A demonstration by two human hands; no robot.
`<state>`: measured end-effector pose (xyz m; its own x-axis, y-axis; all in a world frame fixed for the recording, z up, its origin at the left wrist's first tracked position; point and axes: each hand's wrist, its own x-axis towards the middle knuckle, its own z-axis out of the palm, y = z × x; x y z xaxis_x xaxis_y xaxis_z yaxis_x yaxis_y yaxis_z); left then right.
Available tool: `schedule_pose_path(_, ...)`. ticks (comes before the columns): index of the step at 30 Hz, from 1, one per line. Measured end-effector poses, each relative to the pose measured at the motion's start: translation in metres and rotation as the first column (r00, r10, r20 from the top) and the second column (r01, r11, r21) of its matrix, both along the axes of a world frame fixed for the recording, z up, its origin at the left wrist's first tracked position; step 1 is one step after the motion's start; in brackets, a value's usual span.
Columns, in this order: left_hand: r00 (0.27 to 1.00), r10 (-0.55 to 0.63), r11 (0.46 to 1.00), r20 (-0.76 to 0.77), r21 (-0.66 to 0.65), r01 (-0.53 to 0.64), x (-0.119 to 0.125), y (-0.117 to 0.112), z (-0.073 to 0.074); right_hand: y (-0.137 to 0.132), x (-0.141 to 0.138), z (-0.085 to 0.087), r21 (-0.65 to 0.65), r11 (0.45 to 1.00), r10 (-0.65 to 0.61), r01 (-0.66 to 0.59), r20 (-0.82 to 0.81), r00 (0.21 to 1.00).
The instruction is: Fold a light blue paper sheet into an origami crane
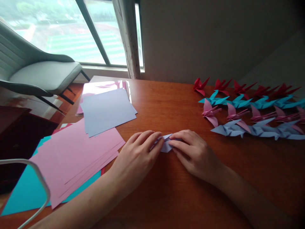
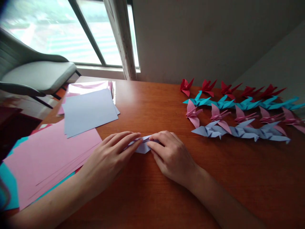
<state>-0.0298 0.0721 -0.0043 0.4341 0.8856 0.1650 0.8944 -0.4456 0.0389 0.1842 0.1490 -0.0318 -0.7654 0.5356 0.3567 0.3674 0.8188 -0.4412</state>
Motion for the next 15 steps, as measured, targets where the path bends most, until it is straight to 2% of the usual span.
schedule_pose_path(3, 0.999, -0.047, 0.999, 0.025, 0.026, 0.046, 0.0005, -0.0008, 0.0002, -0.0001, 0.0001, 0.0003, 0.007, 1.0, -0.005, 0.005, 0.023, 1.0)
schedule_pose_path(10, 0.996, -0.077, 0.997, 0.052, -0.021, 0.078, -0.0007, 0.0015, -0.0009, -0.0016, 0.0001, 0.0036, 0.023, 1.0, -0.005, 0.004, 0.043, 0.999)
schedule_pose_path(15, 0.998, -0.037, 0.997, 0.054, -0.059, 0.04, -0.0028, -0.0015, 0.0059, -0.001, -0.0008, 0.0051, 0.079, 0.997, -0.019, 0.016, 0.034, 0.999)
